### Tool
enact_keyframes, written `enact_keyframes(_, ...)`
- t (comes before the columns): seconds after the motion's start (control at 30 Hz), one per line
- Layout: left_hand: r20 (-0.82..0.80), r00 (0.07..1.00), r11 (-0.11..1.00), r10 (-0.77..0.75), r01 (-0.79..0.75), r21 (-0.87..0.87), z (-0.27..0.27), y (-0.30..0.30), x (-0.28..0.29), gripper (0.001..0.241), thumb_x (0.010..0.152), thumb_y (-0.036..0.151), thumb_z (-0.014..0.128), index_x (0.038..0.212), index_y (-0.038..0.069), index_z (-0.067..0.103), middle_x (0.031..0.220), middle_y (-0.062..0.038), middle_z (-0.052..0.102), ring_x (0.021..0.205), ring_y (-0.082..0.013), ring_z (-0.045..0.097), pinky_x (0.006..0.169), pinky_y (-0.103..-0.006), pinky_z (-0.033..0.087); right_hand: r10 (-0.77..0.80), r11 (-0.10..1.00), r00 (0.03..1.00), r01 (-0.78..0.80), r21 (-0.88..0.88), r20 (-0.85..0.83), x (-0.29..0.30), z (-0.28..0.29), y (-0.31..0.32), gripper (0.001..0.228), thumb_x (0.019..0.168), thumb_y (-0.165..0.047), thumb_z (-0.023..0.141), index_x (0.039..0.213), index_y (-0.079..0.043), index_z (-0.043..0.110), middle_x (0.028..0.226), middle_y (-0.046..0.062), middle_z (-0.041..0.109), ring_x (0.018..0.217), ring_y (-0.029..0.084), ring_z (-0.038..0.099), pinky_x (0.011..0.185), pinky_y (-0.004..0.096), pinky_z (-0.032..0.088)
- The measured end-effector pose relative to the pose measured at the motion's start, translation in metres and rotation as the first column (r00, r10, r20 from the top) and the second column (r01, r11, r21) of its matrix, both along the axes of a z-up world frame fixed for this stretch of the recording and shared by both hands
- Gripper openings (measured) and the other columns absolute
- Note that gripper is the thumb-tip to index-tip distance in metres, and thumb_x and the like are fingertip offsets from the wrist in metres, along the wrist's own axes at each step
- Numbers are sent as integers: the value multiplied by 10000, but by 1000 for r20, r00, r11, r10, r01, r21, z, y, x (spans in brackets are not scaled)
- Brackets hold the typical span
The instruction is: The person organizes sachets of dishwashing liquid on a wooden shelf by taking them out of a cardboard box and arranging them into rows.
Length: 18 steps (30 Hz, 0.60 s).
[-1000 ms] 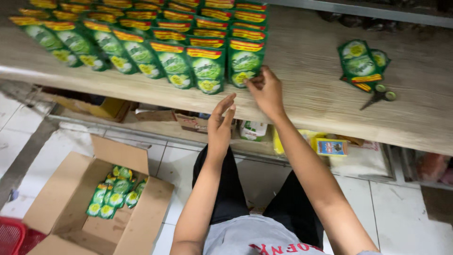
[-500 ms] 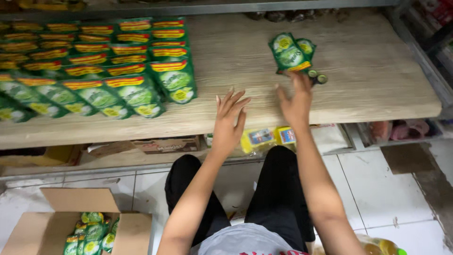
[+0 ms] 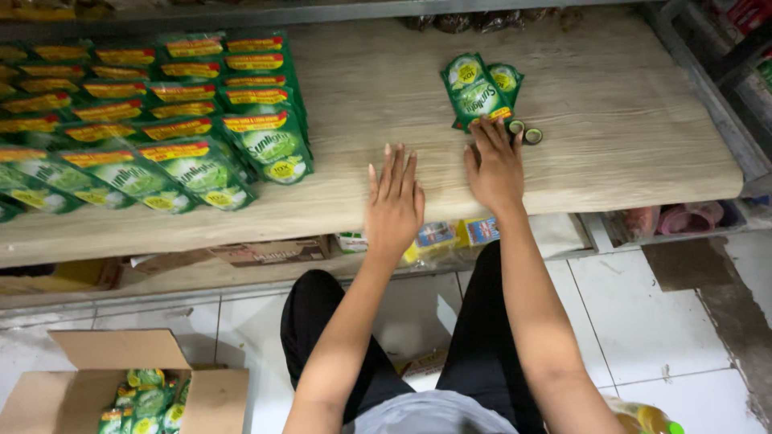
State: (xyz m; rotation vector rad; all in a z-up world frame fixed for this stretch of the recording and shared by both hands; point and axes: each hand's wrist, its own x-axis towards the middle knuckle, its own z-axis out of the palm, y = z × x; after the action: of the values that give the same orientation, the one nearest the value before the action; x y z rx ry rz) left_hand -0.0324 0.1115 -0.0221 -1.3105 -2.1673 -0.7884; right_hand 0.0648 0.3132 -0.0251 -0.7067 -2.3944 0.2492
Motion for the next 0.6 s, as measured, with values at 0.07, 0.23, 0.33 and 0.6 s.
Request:
enact_keyframes(0.07,20,1000,1000,-2,2,4,-1,2,1,500,1062,245,470,1518,44,515,1628,-121,428,1573,-262,278,1290,-508,175,5,1000,999,-4,21,-44,0,-1,-1,472,1024,-268,578,1459,-86,566,1600,174,451,1513,361,341,1240,600,185)
enact_keyframes(0.23,25,1000,999,18,-19,36,-2,4,1,477,1069,237,473,1501,43,531,1627,-148,439,1572,-274,282,1293,-500,176,23,996,1000,-22,82,-9,-4,5,1,454,1021,-251,581,1435,-65,595,1532,194,498,1440,394,400,1177,633,188)
enact_keyframes(0.33,-9,1000,999,25,-25,26,-3,0,2,470,1093,246,463,1508,37,527,1619,-141,451,1569,-268,286,1294,-491,173,64,997,998,-64,45,-3,1,11,-5,387,1047,-239,573,1403,-96,627,1482,163,571,1397,359,477,1192,639,219)
enact_keyframes(0.6,-23,999,999,26,-25,24,4,-2,4,471,1102,258,448,1509,33,522,1615,-137,455,1565,-259,300,1296,-483,168,450,874,889,-458,-163,-83,31,38,-38,379,989,-278,664,1309,-75,656,1411,151,620,1300,346,559,1132,538,391)
